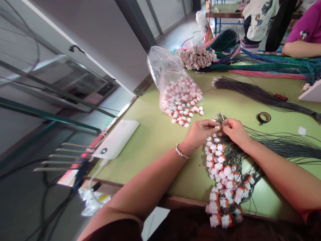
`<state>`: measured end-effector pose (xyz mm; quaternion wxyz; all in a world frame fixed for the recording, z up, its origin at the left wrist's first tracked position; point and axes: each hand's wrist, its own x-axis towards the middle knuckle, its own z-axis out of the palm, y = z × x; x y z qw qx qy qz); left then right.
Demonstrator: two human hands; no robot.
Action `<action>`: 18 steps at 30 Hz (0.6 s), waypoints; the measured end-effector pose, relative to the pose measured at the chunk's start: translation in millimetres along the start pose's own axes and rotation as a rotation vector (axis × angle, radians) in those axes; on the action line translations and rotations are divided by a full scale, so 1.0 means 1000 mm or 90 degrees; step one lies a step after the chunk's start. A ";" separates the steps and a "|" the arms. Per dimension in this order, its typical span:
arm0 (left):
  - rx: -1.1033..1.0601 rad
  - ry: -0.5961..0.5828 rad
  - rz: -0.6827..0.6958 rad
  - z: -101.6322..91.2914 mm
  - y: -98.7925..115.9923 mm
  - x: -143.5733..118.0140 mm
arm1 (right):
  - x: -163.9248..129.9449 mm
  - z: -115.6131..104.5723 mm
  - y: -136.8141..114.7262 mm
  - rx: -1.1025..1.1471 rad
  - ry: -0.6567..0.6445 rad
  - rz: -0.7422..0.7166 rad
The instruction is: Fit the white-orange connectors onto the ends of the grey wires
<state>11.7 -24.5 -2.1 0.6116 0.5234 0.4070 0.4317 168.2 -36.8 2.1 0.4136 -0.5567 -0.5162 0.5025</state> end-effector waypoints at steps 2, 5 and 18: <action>0.020 -0.006 0.005 0.002 -0.001 -0.001 | 0.000 0.000 0.001 -0.004 -0.008 -0.001; 0.059 -0.035 0.011 -0.002 0.008 -0.003 | 0.000 -0.002 0.001 -0.004 -0.025 -0.016; 0.611 0.026 0.273 -0.058 0.021 0.037 | 0.001 -0.006 -0.003 0.160 0.011 0.006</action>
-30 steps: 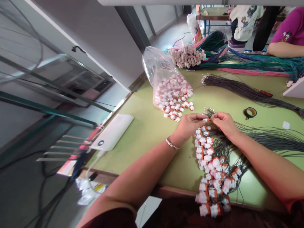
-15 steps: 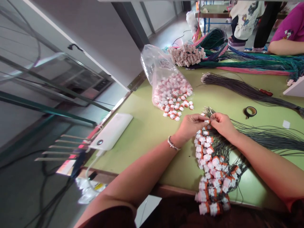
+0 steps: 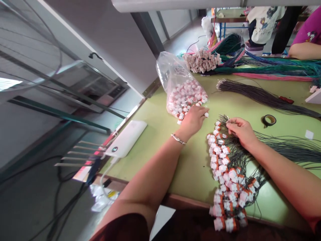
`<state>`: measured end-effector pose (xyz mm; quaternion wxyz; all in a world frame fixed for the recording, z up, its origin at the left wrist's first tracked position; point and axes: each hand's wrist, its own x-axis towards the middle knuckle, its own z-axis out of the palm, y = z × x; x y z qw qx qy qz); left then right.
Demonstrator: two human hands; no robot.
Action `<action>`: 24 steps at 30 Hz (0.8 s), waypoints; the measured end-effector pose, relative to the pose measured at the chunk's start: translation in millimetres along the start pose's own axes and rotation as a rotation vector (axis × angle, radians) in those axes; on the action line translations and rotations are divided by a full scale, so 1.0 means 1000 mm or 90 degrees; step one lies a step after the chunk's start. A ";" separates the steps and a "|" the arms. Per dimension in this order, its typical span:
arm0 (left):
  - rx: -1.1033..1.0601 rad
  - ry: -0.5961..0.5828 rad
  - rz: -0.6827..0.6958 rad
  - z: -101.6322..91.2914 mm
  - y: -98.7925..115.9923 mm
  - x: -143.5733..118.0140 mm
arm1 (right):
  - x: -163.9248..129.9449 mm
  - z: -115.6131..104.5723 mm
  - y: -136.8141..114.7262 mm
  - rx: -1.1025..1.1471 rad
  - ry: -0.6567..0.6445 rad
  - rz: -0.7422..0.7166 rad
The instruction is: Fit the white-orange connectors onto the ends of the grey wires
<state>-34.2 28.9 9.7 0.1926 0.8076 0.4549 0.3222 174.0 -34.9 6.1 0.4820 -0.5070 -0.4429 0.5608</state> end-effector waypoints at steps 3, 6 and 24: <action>0.132 -0.030 0.035 0.014 -0.013 0.004 | 0.000 0.000 0.000 0.004 0.008 -0.010; 0.180 -0.042 0.049 0.017 -0.011 0.002 | 0.000 -0.001 -0.001 -0.005 0.003 -0.009; -0.848 -0.065 -0.419 0.016 0.035 -0.023 | -0.011 0.008 -0.003 -0.253 -0.014 -0.044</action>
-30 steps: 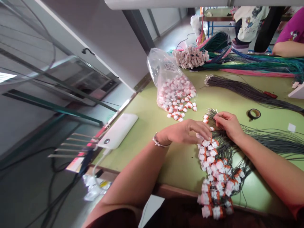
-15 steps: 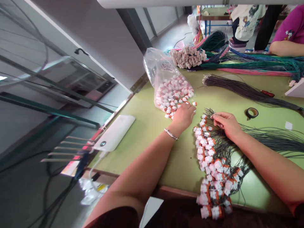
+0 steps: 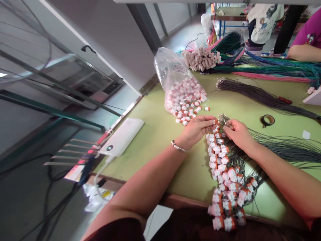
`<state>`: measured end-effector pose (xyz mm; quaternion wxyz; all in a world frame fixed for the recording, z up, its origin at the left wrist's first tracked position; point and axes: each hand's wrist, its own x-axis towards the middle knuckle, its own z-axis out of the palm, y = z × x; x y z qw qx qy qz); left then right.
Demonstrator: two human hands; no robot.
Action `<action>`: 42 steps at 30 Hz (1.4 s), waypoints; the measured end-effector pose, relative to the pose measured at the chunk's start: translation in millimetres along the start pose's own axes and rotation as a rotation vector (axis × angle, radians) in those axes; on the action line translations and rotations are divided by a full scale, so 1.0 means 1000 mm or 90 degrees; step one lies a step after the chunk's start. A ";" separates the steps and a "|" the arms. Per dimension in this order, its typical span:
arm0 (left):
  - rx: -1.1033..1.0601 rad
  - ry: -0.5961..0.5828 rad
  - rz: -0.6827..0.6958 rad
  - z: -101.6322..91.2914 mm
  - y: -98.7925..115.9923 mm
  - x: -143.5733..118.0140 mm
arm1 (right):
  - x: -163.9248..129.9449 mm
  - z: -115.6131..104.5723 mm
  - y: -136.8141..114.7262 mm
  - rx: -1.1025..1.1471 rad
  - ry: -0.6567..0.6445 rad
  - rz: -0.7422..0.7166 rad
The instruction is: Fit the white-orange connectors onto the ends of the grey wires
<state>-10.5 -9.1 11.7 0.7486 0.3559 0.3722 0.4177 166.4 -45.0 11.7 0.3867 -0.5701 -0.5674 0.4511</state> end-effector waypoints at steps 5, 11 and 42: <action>-0.030 -0.037 -0.003 -0.002 -0.005 0.003 | -0.005 0.001 0.004 -0.105 0.023 -0.123; -0.006 -0.059 -0.005 -0.002 -0.006 0.001 | -0.006 -0.001 0.000 -0.076 0.019 -0.137; 0.094 -0.079 0.052 -0.001 -0.009 0.001 | -0.007 -0.004 -0.010 -0.011 0.006 -0.075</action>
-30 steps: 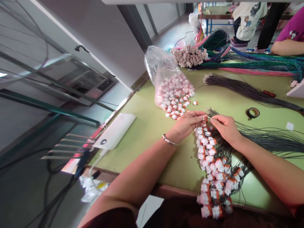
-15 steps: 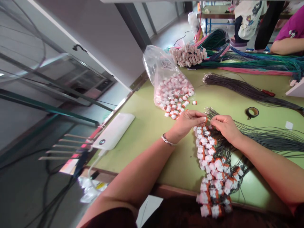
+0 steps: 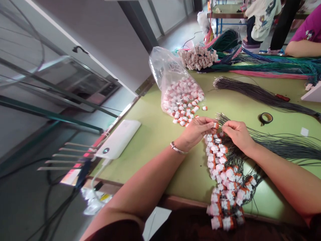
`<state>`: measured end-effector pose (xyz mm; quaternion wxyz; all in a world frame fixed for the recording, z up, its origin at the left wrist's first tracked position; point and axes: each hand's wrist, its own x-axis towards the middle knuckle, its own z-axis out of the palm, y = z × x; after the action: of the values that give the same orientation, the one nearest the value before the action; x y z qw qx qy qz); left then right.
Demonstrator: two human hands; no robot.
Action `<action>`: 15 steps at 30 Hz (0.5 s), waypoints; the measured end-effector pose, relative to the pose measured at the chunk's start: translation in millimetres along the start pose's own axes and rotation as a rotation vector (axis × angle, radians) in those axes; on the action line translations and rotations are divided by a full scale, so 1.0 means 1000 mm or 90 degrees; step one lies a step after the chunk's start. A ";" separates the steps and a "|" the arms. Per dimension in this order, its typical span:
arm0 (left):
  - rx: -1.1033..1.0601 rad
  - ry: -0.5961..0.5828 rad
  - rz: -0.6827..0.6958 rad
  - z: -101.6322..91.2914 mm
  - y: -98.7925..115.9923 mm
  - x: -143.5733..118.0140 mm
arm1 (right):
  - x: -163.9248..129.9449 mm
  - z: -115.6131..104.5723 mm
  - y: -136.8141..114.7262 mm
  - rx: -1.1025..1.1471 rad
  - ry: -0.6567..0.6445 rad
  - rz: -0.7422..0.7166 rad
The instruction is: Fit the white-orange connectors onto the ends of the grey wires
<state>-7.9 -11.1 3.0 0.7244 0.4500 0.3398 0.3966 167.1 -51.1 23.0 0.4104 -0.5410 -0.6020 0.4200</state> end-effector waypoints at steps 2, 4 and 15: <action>0.071 0.001 0.037 0.001 0.002 -0.001 | 0.001 0.000 0.002 -0.011 -0.009 0.004; 0.177 0.007 0.093 0.003 0.006 -0.002 | 0.003 -0.001 0.003 -0.013 -0.037 0.008; 0.089 -0.014 0.051 0.003 0.005 0.000 | 0.006 -0.005 0.000 0.068 -0.041 0.037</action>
<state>-7.2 -10.9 8.9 0.6781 0.5172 0.3408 0.3956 171.3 -44.6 24.3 0.4068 -0.5216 -0.5756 0.4808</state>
